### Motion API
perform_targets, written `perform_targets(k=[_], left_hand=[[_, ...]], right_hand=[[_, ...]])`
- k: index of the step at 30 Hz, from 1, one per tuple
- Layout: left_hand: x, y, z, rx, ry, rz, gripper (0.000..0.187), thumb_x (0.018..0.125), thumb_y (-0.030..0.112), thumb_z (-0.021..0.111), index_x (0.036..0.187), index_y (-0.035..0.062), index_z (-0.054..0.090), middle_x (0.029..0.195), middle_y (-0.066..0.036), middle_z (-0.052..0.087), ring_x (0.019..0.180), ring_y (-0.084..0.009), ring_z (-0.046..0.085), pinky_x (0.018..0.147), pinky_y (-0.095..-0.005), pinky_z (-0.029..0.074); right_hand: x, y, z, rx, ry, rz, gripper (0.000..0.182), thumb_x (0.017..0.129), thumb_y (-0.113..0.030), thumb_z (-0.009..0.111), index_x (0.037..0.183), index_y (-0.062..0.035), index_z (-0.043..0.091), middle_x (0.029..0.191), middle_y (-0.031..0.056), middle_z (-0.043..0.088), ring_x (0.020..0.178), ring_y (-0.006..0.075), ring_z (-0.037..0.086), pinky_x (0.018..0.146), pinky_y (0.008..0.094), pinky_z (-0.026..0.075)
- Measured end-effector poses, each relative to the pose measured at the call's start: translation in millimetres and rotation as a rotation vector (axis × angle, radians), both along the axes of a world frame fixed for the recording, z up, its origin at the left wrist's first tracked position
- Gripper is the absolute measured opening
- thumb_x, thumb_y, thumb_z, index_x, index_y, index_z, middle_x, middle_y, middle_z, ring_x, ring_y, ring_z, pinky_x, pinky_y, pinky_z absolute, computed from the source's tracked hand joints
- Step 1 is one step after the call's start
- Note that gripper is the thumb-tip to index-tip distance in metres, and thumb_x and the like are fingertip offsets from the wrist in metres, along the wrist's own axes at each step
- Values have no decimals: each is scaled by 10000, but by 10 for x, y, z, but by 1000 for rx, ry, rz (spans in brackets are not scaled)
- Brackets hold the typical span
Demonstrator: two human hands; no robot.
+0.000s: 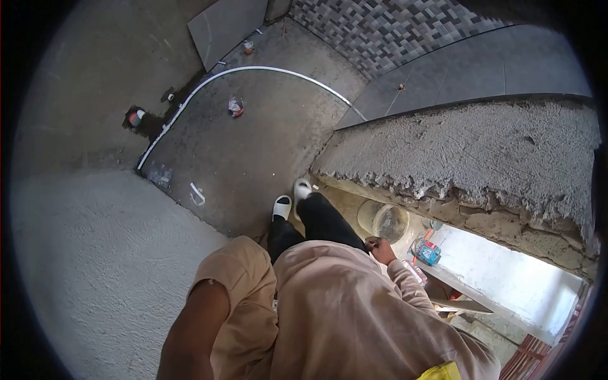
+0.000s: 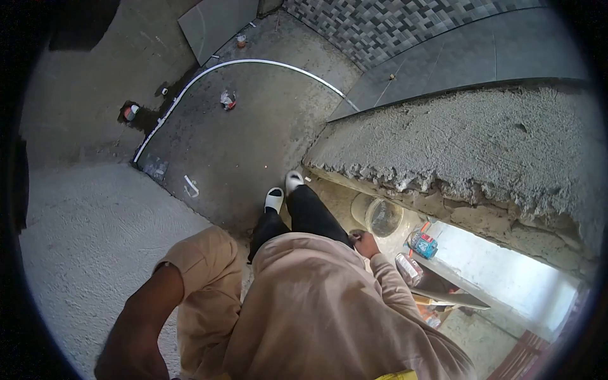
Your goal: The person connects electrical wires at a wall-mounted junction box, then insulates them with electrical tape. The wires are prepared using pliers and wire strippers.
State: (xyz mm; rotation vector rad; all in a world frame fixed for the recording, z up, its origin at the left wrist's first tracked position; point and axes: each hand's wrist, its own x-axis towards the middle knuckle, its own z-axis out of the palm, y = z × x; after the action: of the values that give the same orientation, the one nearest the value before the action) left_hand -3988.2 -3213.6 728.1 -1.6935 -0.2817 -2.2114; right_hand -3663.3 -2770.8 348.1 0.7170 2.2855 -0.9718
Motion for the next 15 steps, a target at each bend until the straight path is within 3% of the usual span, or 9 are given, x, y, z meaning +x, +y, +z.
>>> perform_targets(k=[2,3,8,11,13,15], left_hand=[[-186,24,38,-83,2,-150,286,945,296,468,720,124,505,516,51,468,399,-78,466,421,-217,398],[-272,46,40,-120,3,-219,277,945,293,469,728,125,508,515,51,470,399,-80,470,418,-218,398],[-931,288,69,-289,0,-502,235,944,279,474,765,134,519,512,48,477,397,-86,486,404,-228,399],[-1422,483,87,-373,6,-634,210,943,270,478,787,139,526,510,47,482,396,-90,496,396,-234,400],[-1754,582,131,-416,0,-747,193,943,265,480,802,142,530,509,46,485,396,-93,503,390,-238,400],[-2056,647,180,-436,-8,-834,177,942,259,482,817,146,535,508,45,488,395,-96,510,385,-242,401]], right_hand=[[-563,-230,235,56,-35,-2,259,867,-161,615,1071,-14,681,890,159,717,783,223,688,729,350,514],[-756,-218,169,52,-100,61,351,862,-195,637,1166,-20,644,973,193,707,839,261,699,776,372,516],[-1743,-222,-635,-100,12,88,588,861,-223,640,1368,4,447,974,233,682,869,318,687,789,387,521],[-2557,-215,-1173,70,54,238,635,866,-223,631,1403,12,389,962,245,676,867,356,676,790,396,519],[-3058,-233,-1311,148,146,171,669,815,-211,661,1387,8,392,912,251,659,858,407,643,785,459,505],[-3628,-310,-850,12,209,-92,676,822,-240,661,1392,2,390,927,249,660,886,415,638,817,466,495]])
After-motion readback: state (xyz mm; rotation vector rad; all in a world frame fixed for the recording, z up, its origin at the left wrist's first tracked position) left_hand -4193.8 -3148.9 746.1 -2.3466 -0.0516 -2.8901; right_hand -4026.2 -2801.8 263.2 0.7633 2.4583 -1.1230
